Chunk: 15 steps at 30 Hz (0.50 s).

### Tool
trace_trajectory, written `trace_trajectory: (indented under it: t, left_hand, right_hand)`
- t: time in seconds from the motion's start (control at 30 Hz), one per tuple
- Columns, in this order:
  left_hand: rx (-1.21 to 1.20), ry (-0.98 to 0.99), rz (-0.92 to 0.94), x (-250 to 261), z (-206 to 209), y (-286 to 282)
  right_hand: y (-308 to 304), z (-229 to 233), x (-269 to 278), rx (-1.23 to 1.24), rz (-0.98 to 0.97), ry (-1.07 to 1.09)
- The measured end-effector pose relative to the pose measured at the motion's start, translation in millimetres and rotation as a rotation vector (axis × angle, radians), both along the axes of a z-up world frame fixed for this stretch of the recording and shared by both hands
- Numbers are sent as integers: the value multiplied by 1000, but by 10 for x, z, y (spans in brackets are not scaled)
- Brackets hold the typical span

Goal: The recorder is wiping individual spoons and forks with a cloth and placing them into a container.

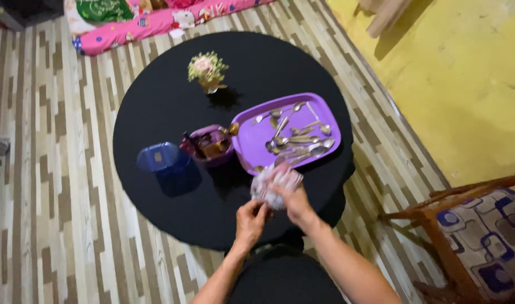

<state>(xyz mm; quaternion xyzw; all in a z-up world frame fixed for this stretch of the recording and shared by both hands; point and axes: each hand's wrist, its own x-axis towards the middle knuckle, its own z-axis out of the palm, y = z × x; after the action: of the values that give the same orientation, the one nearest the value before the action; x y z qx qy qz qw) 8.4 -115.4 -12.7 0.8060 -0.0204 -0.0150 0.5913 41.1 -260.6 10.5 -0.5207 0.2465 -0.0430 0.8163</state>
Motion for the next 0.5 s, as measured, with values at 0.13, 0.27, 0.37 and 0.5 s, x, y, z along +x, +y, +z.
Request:
trace_trajectory:
  t: [0.13, 0.27, 0.37, 0.5]
  left_hand:
    - [-276, 235, 28, 110, 21, 362]
    - [-127, 230, 59, 218, 124, 719]
    - [-249, 327, 39, 159, 105, 855]
    - [-448, 385, 66, 183, 248, 953]
  right_hand:
    - [618, 400, 59, -2, -90, 41]
    - [988, 225, 30, -89, -37, 57]
    - [1028, 399, 189, -86, -69, 22]
    - [845, 458, 366, -175, -303, 35]
